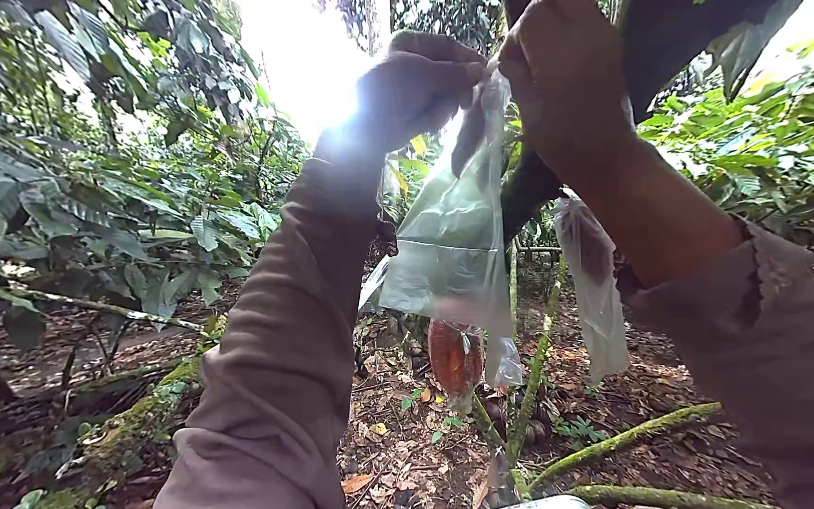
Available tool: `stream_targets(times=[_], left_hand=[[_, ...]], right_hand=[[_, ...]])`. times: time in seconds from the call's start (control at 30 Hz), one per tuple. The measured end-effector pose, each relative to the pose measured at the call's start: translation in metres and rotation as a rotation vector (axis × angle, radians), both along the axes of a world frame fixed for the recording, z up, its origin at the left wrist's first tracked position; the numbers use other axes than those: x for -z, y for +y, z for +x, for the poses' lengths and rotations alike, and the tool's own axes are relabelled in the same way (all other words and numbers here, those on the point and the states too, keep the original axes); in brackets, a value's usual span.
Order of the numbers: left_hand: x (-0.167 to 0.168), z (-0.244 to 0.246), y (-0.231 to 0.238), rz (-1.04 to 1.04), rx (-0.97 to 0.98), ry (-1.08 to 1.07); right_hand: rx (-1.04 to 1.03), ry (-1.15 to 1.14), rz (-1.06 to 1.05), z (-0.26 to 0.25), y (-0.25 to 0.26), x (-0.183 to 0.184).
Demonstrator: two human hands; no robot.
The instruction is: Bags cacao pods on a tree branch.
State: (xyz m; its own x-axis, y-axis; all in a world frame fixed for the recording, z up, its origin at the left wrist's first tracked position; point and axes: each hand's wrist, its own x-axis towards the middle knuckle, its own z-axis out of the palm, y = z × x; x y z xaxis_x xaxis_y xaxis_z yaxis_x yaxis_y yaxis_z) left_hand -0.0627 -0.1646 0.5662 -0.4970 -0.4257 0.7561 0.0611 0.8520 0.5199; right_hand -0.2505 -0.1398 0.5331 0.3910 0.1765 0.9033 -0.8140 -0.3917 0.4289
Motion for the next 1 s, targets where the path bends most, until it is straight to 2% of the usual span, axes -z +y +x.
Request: stream_targets(times=[0.13,0.27,0.37,0.43,0.5,0.57,0.67,0.7,0.87,0.93,1.0], left_hand=[[-0.008,0.002,-0.002,-0.102,-0.228,-0.017],[-0.012,-0.008,0.004,-0.275,-0.638,-0.139],[-0.032,0.008,-0.042,-0.495,-0.802,-0.275],[-0.043,0.015,-0.062,-0.471,-0.785,-0.282],[-0.036,0.004,-0.035,-0.255,-0.715,-0.172],[-0.022,-0.012,0.009,0.050,-0.537,0.026],[-0.020,-0.018,0.030,0.328,-0.219,0.202],[-0.020,-0.020,0.030,0.342,-0.159,0.197],[-0.010,-0.028,0.022,0.125,-0.162,0.099],[-0.010,-0.023,0.017,0.072,-0.127,0.077],[-0.010,-0.019,0.012,0.030,-0.123,0.045]], right_hand=[[0.102,-0.072,-0.008,0.000,0.000,-0.001],[0.181,-0.119,0.016,-0.001,-0.001,-0.002],[0.223,-0.098,-0.075,-0.003,-0.007,0.000],[0.243,-0.063,-0.117,-0.005,-0.007,0.001],[0.246,0.008,-0.132,-0.007,-0.004,0.001],[0.257,0.083,-0.089,-0.008,0.001,0.001],[0.285,0.208,-0.016,-0.012,0.006,-0.004],[0.278,0.235,-0.014,-0.012,0.007,-0.005],[0.168,0.173,-0.036,-0.010,0.005,-0.015],[0.092,0.151,0.033,-0.009,0.006,-0.017],[-0.007,0.110,0.194,-0.006,0.012,-0.020]])
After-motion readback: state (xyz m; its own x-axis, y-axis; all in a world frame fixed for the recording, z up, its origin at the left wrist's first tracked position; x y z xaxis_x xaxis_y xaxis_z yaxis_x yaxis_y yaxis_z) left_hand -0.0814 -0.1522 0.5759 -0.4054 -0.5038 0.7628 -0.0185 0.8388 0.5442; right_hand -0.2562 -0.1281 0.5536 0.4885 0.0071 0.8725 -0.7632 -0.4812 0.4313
